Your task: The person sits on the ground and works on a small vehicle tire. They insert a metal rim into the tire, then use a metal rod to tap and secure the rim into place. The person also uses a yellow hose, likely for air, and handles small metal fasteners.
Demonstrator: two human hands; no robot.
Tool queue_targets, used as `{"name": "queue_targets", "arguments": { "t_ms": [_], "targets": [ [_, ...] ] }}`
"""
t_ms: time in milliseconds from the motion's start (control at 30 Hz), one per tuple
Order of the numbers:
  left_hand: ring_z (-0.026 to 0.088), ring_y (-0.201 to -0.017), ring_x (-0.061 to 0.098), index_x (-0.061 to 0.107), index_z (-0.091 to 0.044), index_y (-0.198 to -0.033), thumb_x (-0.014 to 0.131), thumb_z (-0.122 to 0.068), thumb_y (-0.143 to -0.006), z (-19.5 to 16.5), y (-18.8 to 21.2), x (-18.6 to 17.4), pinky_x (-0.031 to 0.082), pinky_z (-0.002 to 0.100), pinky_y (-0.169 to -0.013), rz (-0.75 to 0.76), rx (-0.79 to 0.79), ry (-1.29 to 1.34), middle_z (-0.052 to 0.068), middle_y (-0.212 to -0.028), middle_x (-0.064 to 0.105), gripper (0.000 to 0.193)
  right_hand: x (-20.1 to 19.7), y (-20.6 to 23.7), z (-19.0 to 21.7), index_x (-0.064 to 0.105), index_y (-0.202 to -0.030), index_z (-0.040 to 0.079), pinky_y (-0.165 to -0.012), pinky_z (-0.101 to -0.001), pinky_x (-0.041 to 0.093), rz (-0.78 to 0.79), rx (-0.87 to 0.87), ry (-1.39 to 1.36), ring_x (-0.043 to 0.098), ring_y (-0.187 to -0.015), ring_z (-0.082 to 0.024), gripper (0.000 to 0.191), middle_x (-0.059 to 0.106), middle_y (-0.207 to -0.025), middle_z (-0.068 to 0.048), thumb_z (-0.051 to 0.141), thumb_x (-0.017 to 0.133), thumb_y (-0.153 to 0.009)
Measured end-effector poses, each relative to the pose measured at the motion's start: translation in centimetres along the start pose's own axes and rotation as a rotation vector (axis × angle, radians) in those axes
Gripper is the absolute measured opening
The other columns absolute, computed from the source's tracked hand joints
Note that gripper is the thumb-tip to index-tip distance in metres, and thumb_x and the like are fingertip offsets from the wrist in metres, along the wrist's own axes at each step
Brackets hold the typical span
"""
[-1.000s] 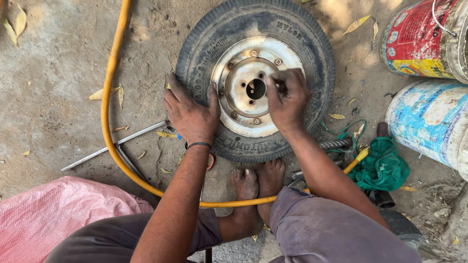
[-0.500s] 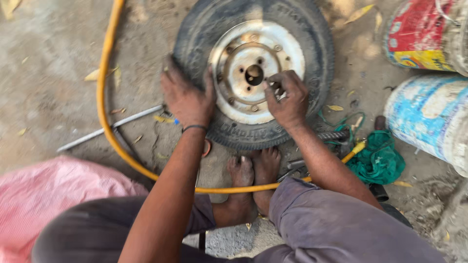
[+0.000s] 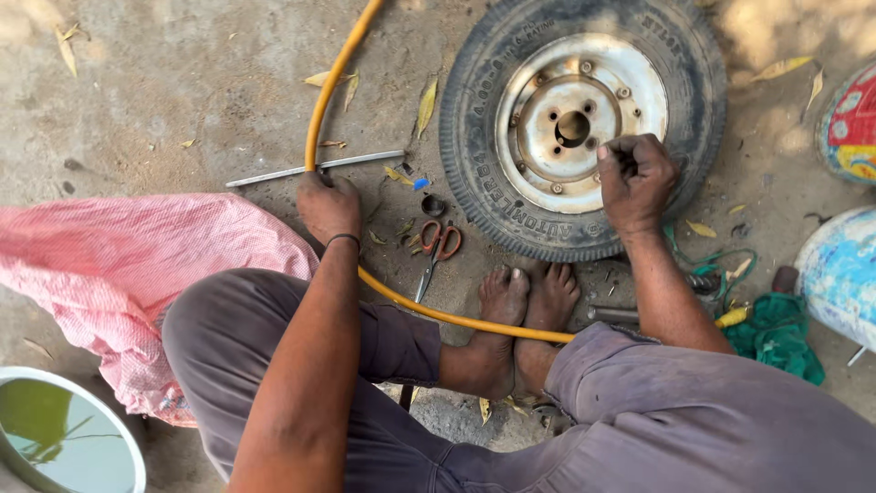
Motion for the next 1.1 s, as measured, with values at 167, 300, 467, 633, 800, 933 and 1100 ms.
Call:
{"name": "queue_targets", "arguments": {
  "t_ms": [167, 300, 467, 633, 800, 933, 1100],
  "targets": [
    [0.039, -0.086, 0.065, 0.065, -0.001, -0.09, 0.079, -0.031, -0.075, 0.5, -3.3, -1.9, 0.05, 0.051, -0.074, -0.147, -0.07, -0.077, 0.021, -0.092, 0.065, 0.036, -0.3, 1.0, -0.1, 0.067, -0.092, 0.001, -0.067, -0.0295, 0.048, -0.021, 0.016, 0.056, 0.06, -0.075, -0.013, 0.02, 0.065, -0.084, -0.007, 0.014, 0.076, -0.104],
    [0.039, -0.094, 0.064, 0.068, -0.005, -0.093, 0.077, -0.034, -0.087, 0.8, -2.9, -1.6, 0.05, 0.051, -0.084, 0.098, -0.306, -0.025, 0.019, -0.098, 0.065, 0.031, -3.1, 6.4, 4.4, 0.064, -0.093, -0.002, -0.071, -0.0298, 0.048, -0.06, 0.04, 0.028, 0.06, -0.078, -0.014, 0.021, 0.065, -0.085, -0.008, 0.01, 0.073, -0.107],
    [0.037, -0.082, 0.062, 0.064, -0.003, -0.09, 0.08, -0.025, -0.091, -1.3, -6.5, -1.8, 0.049, 0.051, -0.074, -0.331, 0.075, 0.194, 0.017, -0.088, 0.065, 0.027, -3.7, 13.1, 7.9, 0.065, -0.096, 0.0, -0.062, -0.0283, 0.043, 0.096, 0.455, -0.034, 0.054, -0.068, -0.014, 0.016, 0.061, -0.079, -0.01, 0.012, 0.074, -0.101],
    [0.024, -0.071, 0.065, 0.064, -0.007, -0.082, 0.076, -0.006, -0.088, -2.3, -18.2, -7.0, 0.052, 0.043, -0.066, -0.38, 0.381, 0.21, 0.009, -0.079, 0.068, 0.013, -2.9, 12.7, 8.2, 0.066, -0.097, 0.0, -0.064, -0.0295, 0.045, 0.213, 0.185, 0.047, 0.055, -0.07, -0.015, 0.015, 0.062, -0.082, -0.01, 0.012, 0.075, -0.1],
    [0.029, -0.071, 0.072, 0.071, -0.006, -0.086, 0.076, -0.007, -0.081, 1.2, -18.2, -10.4, 0.057, 0.042, -0.068, -0.234, 0.342, 0.098, 0.015, -0.08, 0.073, 0.007, -1.8, 12.9, 9.6, 0.066, -0.099, 0.0, -0.066, -0.0307, 0.046, 0.225, 0.104, 0.087, 0.057, -0.073, -0.017, 0.014, 0.063, -0.084, -0.011, 0.012, 0.075, -0.098],
    [0.029, -0.08, 0.075, 0.078, -0.006, -0.097, 0.084, -0.026, -0.086, 0.5, -14.0, -8.8, 0.058, 0.041, -0.076, 0.217, 0.287, 0.138, 0.016, -0.092, 0.076, 0.024, -1.1, 12.7, 10.0, 0.067, -0.1, 0.001, -0.068, -0.0316, 0.047, 0.248, 0.082, 0.1, 0.058, -0.075, -0.018, 0.014, 0.064, -0.086, -0.011, 0.011, 0.076, -0.097],
    [0.032, -0.092, 0.073, 0.078, -0.012, -0.101, 0.08, -0.044, -0.085, -3.0, -10.9, -6.0, 0.055, 0.045, -0.088, 0.632, 0.281, -0.179, 0.014, -0.095, 0.077, 0.035, -1.1, 12.1, 9.9, 0.067, -0.101, 0.001, -0.07, -0.0328, 0.049, 0.266, 0.051, 0.118, 0.06, -0.078, -0.02, 0.015, 0.065, -0.088, -0.012, 0.011, 0.076, -0.095]
  ]
}}
Point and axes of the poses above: each hand's wrist, its own y-axis away from the middle knuckle, its own x-axis out of the palm, z = x × y, the point moved 2 cm from there along -y, towards the middle knuckle
